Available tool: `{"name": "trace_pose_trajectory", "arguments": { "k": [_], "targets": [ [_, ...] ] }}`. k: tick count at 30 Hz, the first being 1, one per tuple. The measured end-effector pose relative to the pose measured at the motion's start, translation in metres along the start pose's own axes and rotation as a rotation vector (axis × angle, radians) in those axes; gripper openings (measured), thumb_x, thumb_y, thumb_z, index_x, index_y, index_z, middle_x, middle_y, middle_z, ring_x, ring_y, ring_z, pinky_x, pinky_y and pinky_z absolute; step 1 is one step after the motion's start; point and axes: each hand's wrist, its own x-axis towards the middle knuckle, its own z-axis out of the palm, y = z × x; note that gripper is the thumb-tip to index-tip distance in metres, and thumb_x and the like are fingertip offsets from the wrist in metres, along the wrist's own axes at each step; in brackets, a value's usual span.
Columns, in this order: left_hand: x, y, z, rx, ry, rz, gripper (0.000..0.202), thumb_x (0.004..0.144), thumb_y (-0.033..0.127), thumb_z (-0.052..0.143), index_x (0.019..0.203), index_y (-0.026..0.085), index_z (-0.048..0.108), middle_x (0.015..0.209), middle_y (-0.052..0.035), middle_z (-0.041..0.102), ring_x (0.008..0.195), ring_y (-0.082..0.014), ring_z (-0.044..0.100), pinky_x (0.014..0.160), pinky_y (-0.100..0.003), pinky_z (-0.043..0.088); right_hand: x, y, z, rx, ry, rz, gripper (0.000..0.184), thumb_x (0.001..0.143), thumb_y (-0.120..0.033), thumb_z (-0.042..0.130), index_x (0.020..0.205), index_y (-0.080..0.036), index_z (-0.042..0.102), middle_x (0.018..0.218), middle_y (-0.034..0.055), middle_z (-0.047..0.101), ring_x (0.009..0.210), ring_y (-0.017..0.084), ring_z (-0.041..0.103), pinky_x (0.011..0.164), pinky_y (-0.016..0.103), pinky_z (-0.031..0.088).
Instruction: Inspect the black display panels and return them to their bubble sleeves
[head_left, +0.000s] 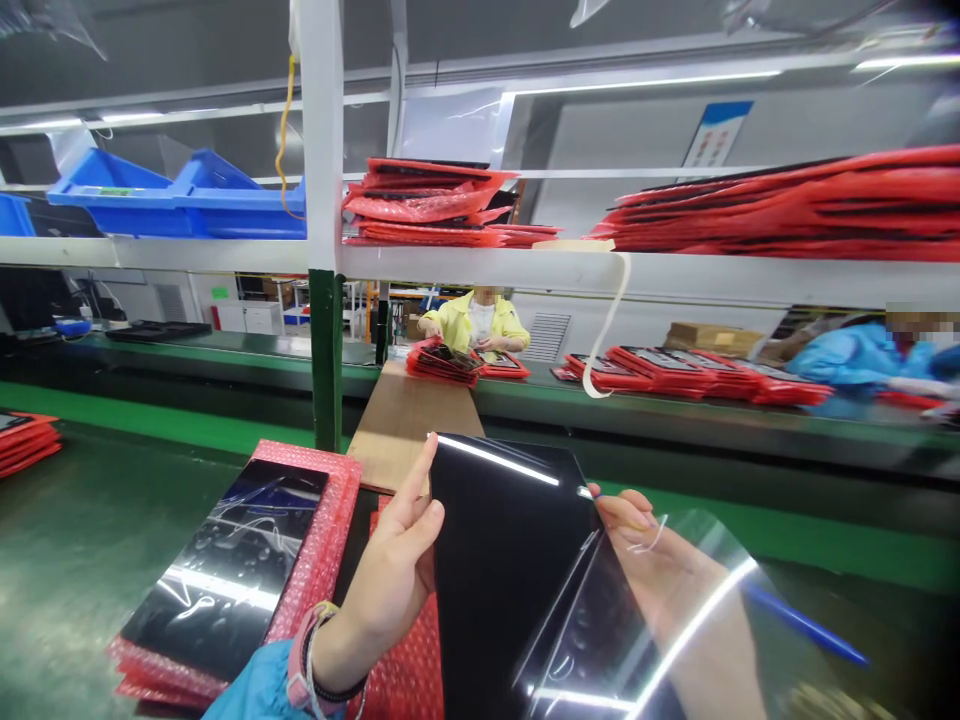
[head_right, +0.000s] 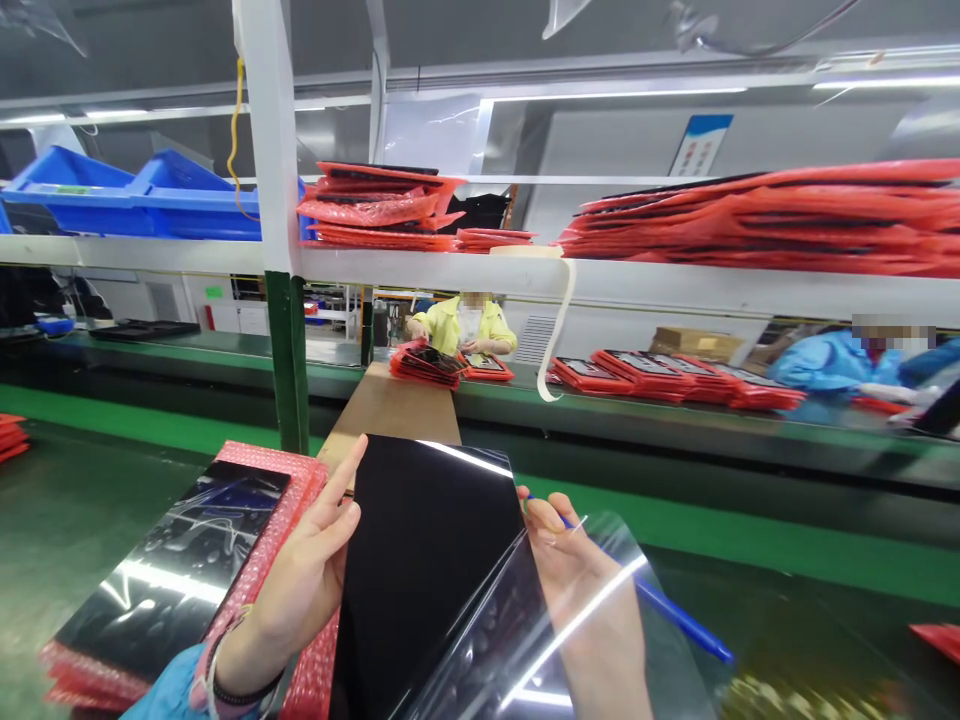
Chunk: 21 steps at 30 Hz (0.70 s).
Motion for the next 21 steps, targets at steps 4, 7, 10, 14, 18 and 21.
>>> {"name": "trace_pose_trajectory", "arguments": {
  "k": [4, 7, 10, 14, 18, 21],
  "targets": [
    [0.000, 0.000, 0.000, -0.057, 0.006, 0.001, 0.047, 0.080, 0.019, 0.072, 0.124, 0.037, 0.068, 0.064, 0.0060, 0.059, 0.056, -0.0067, 0.049, 0.067, -0.016, 0.047, 0.017, -0.001, -0.013, 0.035, -0.034, 0.076, 0.036, 0.044, -0.009, 0.059, 0.070, -0.027, 0.042, 0.064, -0.0076, 0.043, 0.083, 0.018, 0.065, 0.081, 0.032, 0.059],
    [0.000, 0.000, 0.000, -0.032, 0.009, 0.051, 0.041, 0.082, 0.019, 0.070, 0.119, 0.036, 0.071, 0.088, 0.0027, 0.070, 0.061, -0.0069, 0.052, 0.070, -0.016, 0.047, 0.018, -0.001, -0.015, 0.064, -0.020, 0.101, 0.035, 0.044, -0.008, 0.055, 0.070, -0.027, 0.041, 0.064, -0.0072, 0.042, 0.079, 0.015, 0.065, 0.078, 0.028, 0.061],
    [0.001, -0.002, 0.000, -0.001, 0.025, 0.078, 0.037, 0.083, 0.020, 0.069, 0.117, 0.034, 0.073, 0.098, 0.0014, 0.072, 0.072, -0.0094, 0.056, 0.077, -0.018, 0.046, 0.012, -0.001, -0.009, 0.091, 0.010, 0.110, 0.034, 0.044, -0.006, 0.052, 0.069, -0.026, 0.041, 0.063, -0.0071, 0.040, 0.073, 0.013, 0.065, 0.073, 0.023, 0.061],
    [0.002, -0.003, -0.001, -0.006, 0.052, 0.035, 0.040, 0.080, 0.022, 0.072, 0.119, 0.034, 0.071, 0.065, 0.0044, 0.063, 0.064, -0.0101, 0.053, 0.070, -0.018, 0.046, 0.004, -0.001, 0.002, 0.093, 0.067, 0.100, 0.033, 0.044, -0.004, 0.051, 0.070, -0.024, 0.045, 0.064, -0.0058, 0.041, 0.074, 0.012, 0.065, 0.064, 0.018, 0.061],
    [0.001, -0.002, -0.001, -0.016, 0.044, 0.052, 0.039, 0.079, 0.022, 0.074, 0.116, 0.033, 0.073, 0.075, 0.0042, 0.070, 0.077, -0.0114, 0.062, 0.086, -0.020, 0.047, 0.003, 0.001, 0.007, 0.069, 0.103, 0.056, 0.033, 0.042, -0.005, 0.051, 0.068, -0.024, 0.047, 0.066, -0.0047, 0.041, 0.075, 0.012, 0.065, 0.064, 0.016, 0.060],
    [0.000, -0.002, -0.001, -0.030, -0.007, 0.047, 0.035, 0.084, 0.024, 0.068, 0.118, 0.033, 0.072, 0.112, 0.0024, 0.075, 0.120, -0.0181, 0.058, 0.112, -0.027, 0.031, 0.003, 0.004, 0.004, 0.041, 0.080, 0.021, 0.028, 0.044, -0.007, 0.053, 0.067, -0.023, 0.049, 0.068, -0.0031, 0.044, 0.077, 0.013, 0.064, 0.066, 0.018, 0.061]
  ]
}}
